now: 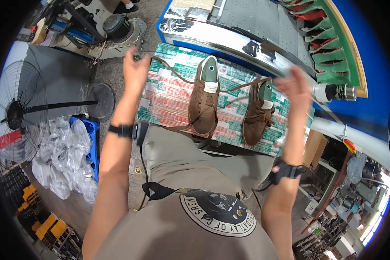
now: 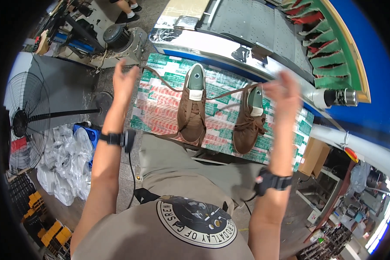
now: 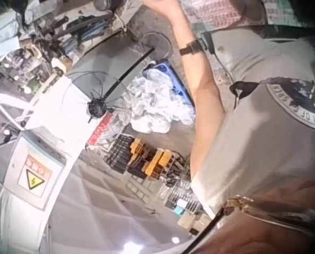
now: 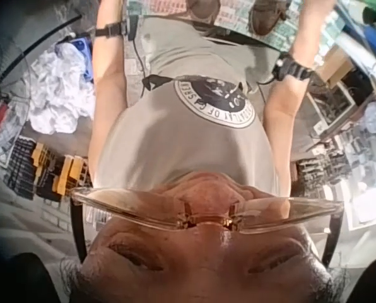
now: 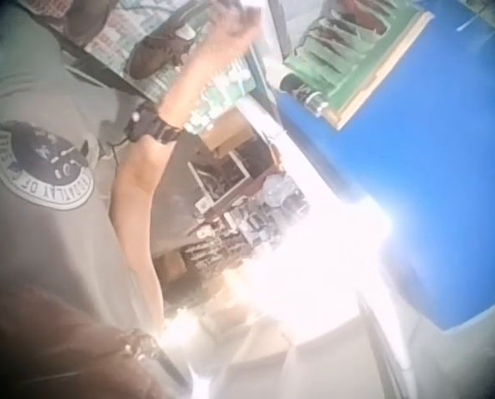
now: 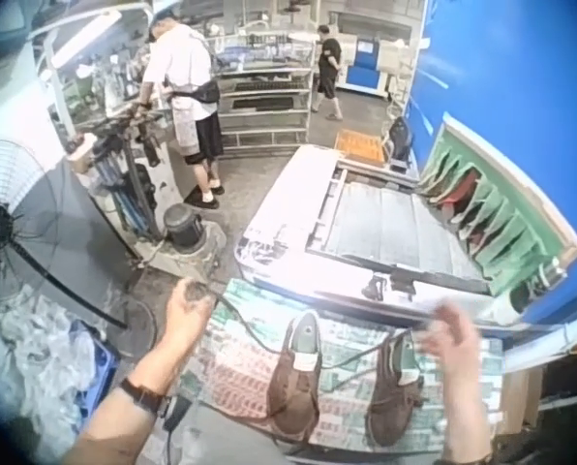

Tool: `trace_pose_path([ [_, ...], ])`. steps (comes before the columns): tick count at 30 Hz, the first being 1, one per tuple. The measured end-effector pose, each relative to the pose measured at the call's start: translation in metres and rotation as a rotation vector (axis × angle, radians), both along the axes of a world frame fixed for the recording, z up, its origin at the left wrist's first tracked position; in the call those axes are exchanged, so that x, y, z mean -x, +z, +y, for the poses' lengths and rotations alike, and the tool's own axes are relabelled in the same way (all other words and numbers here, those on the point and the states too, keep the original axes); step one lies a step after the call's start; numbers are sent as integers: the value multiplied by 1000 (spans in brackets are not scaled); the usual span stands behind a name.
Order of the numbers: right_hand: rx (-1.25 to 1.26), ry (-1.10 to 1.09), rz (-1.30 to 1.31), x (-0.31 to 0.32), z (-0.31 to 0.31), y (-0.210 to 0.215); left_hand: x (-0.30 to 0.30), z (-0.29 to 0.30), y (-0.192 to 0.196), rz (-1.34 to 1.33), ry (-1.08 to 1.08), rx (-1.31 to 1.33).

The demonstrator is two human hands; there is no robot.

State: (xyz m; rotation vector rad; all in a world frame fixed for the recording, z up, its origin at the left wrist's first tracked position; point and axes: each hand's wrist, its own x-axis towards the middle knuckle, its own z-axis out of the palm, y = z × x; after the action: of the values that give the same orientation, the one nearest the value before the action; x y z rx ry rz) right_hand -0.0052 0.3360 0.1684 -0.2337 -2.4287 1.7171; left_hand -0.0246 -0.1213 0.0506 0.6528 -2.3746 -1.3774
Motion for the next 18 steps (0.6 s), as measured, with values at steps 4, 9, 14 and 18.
trace_pose_path([
  [4,-352,387,-288,-76,-124,-52,-99,87,9,-260,-535,-261],
  [9,-481,308,-102,-90,-124,-95,-127,130,2,61,-659,329],
  [14,-261,534,-306,-69,-94,-76,-113,121,61,-625,-738,-910],
  [18,434,629,-694,-9,-90,-11,-78,139,116,-496,-1056,-871],
])
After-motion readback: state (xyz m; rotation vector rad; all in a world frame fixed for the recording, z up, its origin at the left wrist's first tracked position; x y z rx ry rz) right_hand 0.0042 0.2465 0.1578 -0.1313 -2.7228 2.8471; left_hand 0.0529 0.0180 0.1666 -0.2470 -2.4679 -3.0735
